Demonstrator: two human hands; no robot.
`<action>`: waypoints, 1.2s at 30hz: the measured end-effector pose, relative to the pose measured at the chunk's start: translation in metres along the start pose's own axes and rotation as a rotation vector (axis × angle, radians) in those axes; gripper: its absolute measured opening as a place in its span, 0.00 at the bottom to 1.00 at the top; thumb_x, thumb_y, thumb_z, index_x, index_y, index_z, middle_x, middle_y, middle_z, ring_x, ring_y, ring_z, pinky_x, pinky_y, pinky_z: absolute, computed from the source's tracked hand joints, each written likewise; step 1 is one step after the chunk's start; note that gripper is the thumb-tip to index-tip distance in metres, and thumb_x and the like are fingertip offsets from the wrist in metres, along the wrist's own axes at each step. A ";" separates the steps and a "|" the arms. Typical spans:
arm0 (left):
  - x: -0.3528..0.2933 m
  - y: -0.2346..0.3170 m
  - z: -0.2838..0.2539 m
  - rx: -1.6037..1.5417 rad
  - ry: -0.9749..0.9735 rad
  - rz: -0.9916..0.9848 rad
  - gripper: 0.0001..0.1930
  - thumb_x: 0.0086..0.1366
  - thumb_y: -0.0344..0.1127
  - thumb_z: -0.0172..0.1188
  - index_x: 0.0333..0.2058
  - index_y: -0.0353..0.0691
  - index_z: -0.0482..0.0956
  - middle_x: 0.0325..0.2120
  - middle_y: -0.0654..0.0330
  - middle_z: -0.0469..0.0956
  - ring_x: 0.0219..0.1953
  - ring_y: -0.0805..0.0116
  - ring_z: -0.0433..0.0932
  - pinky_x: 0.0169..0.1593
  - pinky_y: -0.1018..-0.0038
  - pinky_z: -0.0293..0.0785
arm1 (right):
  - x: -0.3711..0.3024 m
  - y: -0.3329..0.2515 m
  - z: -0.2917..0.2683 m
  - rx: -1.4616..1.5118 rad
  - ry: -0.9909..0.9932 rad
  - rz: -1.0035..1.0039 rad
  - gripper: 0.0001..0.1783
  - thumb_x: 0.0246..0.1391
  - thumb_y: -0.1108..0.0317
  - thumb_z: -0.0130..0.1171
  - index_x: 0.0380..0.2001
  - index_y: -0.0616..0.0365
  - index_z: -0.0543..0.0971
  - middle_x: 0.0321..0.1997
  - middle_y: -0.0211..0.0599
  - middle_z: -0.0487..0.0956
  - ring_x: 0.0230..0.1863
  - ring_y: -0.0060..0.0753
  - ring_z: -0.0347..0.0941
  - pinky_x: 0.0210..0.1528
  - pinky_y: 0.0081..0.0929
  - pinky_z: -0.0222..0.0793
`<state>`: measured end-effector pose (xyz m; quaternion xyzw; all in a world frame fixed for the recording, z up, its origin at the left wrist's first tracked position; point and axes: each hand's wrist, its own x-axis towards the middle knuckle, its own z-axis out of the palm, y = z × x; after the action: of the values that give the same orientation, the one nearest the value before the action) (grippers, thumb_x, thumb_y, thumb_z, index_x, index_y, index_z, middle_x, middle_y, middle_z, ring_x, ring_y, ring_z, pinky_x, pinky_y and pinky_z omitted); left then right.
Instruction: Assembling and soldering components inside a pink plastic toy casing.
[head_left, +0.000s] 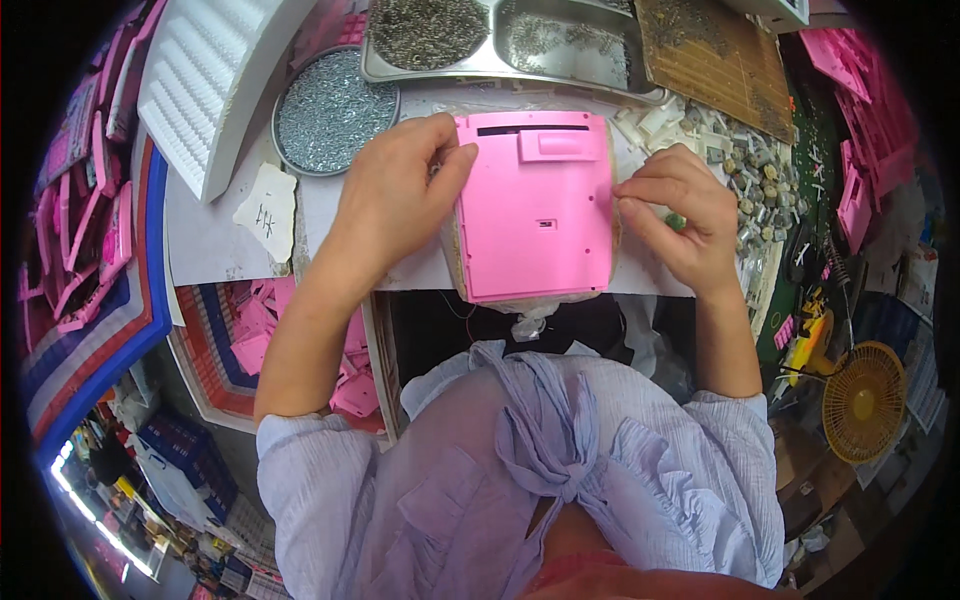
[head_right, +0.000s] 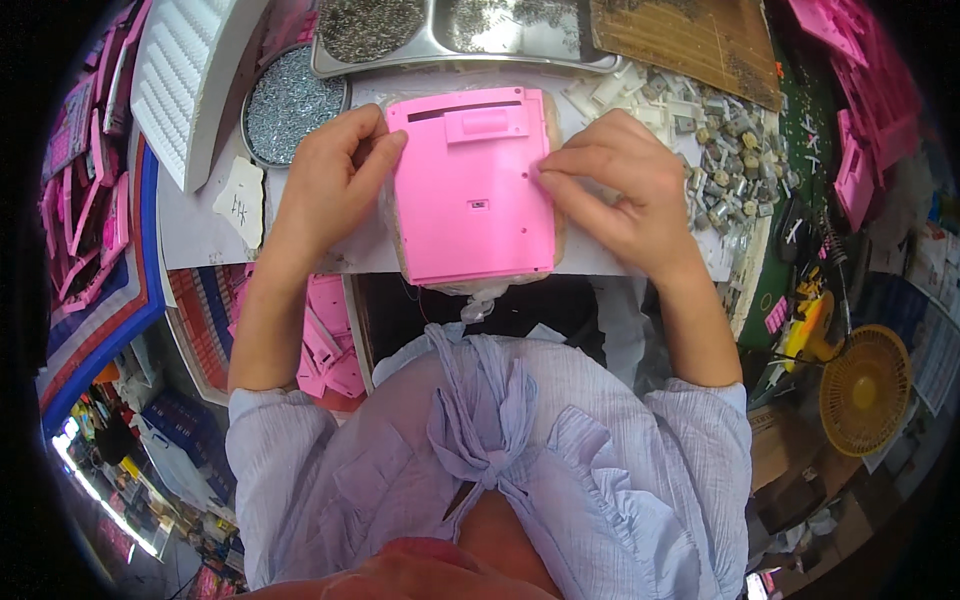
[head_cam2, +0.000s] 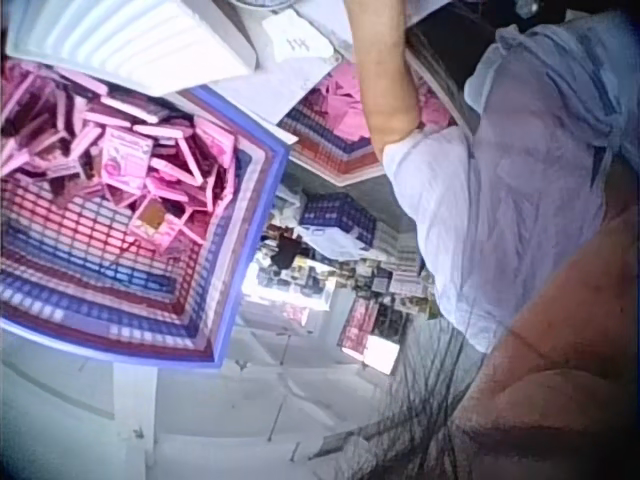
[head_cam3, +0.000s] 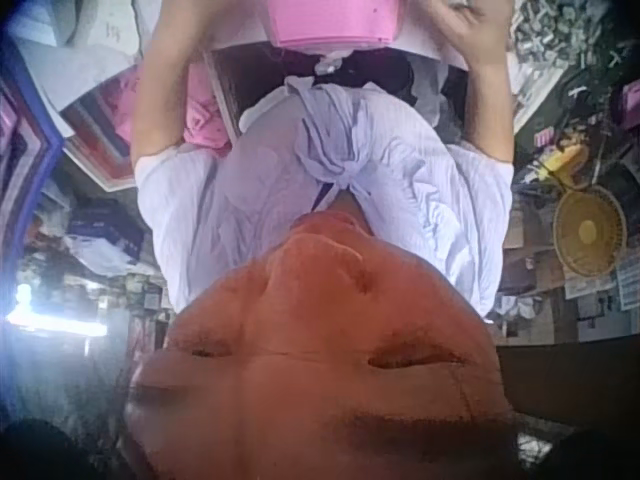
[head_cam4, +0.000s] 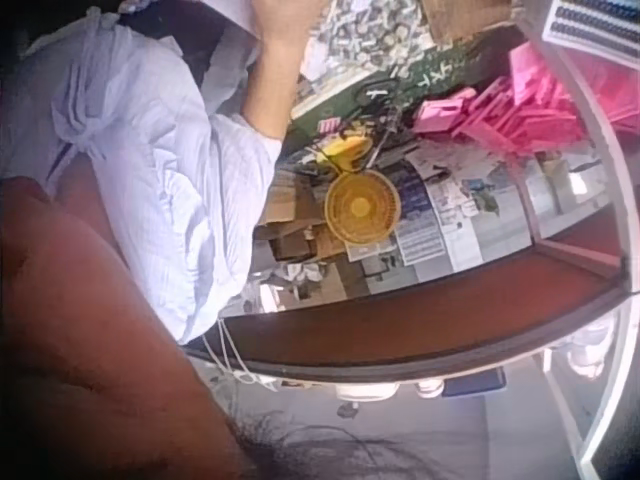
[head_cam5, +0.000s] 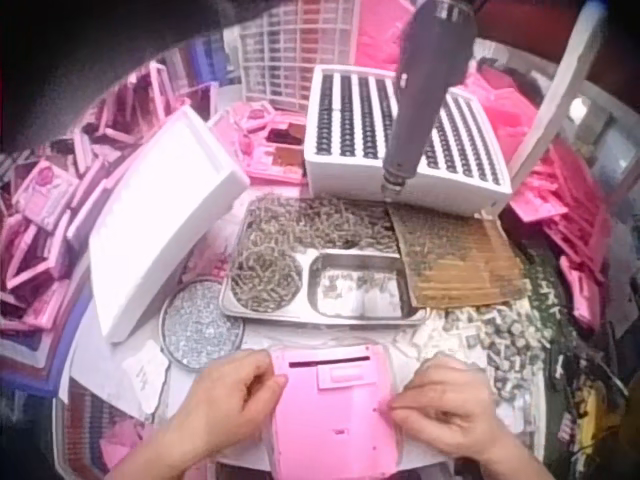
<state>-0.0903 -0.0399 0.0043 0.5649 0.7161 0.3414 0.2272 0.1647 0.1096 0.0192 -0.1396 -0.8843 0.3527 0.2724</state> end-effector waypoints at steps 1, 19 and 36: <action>0.003 0.000 0.000 -0.005 -0.035 -0.019 0.17 0.68 0.37 0.64 0.26 0.34 0.69 0.19 0.67 0.62 0.24 0.77 0.59 0.28 0.73 0.58 | -0.005 -0.001 0.001 -0.020 0.039 -0.001 0.08 0.44 0.73 0.72 0.32 0.58 0.88 0.31 0.36 0.84 0.33 0.36 0.77 0.37 0.29 0.71; -0.056 0.036 0.009 -0.028 0.116 0.054 0.10 0.63 0.28 0.66 0.30 0.35 0.71 0.25 0.54 0.71 0.25 0.55 0.72 0.28 0.64 0.67 | -0.018 0.014 0.023 -0.285 0.074 -0.153 0.19 0.40 0.69 0.74 0.41 0.46 0.89 0.36 0.30 0.80 0.36 0.35 0.69 0.35 0.28 0.67; -0.017 0.070 0.049 0.165 -0.130 0.445 0.10 0.55 0.29 0.69 0.33 0.40 0.75 0.33 0.57 0.74 0.39 0.56 0.74 0.42 0.62 0.67 | -0.077 0.006 -0.020 -0.220 0.206 0.035 0.15 0.44 0.78 0.69 0.39 0.57 0.87 0.31 0.35 0.77 0.30 0.35 0.71 0.33 0.29 0.64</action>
<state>-0.0056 -0.0355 0.0228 0.7460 0.5834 0.2864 0.1451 0.2391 0.0911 -0.0027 -0.2192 -0.8824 0.2421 0.3385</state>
